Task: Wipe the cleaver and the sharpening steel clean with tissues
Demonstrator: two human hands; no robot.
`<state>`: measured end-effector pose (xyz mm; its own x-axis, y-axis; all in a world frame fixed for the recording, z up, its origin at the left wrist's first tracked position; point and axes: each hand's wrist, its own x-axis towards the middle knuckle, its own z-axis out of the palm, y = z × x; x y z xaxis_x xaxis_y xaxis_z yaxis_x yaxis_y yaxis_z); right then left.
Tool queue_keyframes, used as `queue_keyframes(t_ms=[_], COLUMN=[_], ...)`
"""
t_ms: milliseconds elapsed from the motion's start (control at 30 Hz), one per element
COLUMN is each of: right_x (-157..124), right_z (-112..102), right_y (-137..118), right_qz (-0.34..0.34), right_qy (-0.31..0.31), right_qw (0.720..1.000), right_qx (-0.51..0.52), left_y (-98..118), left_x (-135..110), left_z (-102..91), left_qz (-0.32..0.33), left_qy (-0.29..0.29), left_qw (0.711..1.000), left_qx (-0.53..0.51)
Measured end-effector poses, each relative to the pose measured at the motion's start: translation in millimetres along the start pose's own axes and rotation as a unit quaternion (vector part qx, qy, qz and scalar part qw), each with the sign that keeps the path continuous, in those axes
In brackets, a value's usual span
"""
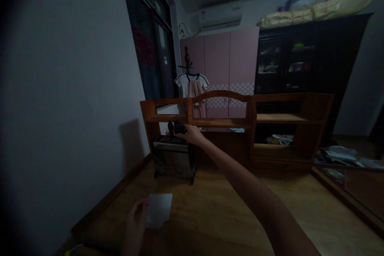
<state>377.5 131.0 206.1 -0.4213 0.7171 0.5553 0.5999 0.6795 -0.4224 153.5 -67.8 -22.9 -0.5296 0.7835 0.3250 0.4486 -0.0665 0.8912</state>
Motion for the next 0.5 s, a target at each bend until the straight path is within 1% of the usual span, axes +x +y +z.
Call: queue_keyframes(t_ms=[67, 100, 200, 300, 400, 500], right_x=[8.8, 10.6, 11.1, 11.9, 18.5, 29.6], right_z=[9.6, 12.4, 15.5, 13.2, 5.1, -7.8], right_y=[3.0, 3.6, 3.0, 0.1, -2.6, -4.4], right_qz=[0.011, 0.014, 0.011, 0.006, 0.002, -0.016], right_qy=[-0.02, -0.025, -0.022, -0.003, 0.022, 0.062], right_qw=[1.0, 1.0, 1.0, 1.0, 1.0, 0.997], right_qx=[0.005, 0.009, 0.01, 0.006, 0.015, 0.049], left_y=[0.4, 0.9, 1.3, -0.8, -0.5, 3.4], left_x=[-19.0, -26.7, -39.1, -40.9, -42.3, -44.8], left_z=[2.6, 4.2, 9.1, 12.0, 12.6, 12.5], left_qz=[-0.042, -0.047, -0.042, -0.031, -0.036, -0.023], left_qy=[-0.061, -0.075, -0.073, -0.071, -0.076, -0.045], left_qw=[0.995, 0.994, 0.995, 0.997, 0.995, 0.996], left_qx=[-0.06, -0.067, -0.055, -0.012, 0.06, 0.076])
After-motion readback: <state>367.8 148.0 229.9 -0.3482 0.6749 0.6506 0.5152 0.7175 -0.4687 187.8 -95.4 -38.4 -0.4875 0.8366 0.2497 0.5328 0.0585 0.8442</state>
